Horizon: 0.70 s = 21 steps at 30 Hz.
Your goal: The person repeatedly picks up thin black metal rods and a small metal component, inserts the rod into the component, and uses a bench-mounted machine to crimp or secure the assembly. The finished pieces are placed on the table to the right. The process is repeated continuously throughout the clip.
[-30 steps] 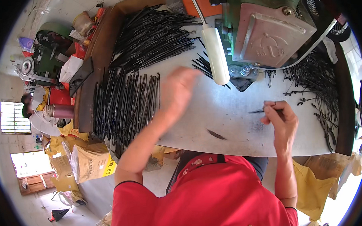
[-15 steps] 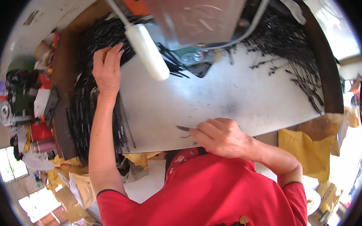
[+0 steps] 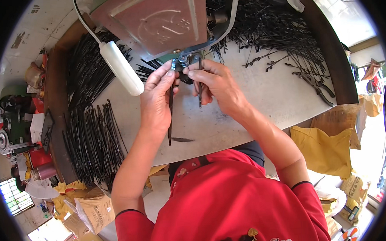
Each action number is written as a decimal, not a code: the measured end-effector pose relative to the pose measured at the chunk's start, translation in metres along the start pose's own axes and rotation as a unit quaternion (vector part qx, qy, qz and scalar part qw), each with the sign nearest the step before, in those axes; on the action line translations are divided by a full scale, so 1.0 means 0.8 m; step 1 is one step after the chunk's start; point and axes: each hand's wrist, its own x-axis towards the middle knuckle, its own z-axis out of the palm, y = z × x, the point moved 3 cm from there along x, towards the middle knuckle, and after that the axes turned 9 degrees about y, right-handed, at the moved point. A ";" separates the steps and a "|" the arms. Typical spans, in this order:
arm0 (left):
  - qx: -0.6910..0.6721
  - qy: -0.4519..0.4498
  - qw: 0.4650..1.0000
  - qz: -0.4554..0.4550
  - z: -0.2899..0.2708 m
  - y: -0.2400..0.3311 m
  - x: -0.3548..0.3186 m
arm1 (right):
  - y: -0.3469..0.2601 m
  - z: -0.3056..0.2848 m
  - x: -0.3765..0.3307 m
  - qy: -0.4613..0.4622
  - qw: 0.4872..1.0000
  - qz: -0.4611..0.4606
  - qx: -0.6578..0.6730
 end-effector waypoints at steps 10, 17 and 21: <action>-0.018 0.001 1.000 0.012 0.013 -0.013 0.008 | 0.005 0.006 0.011 0.038 0.997 -0.052 0.041; -0.022 -0.008 1.000 0.004 0.017 -0.009 0.005 | 0.005 0.007 0.011 0.037 0.997 -0.051 0.042; -0.015 -0.015 1.000 0.014 0.017 -0.010 0.004 | 0.005 0.008 0.010 0.032 0.997 -0.051 0.046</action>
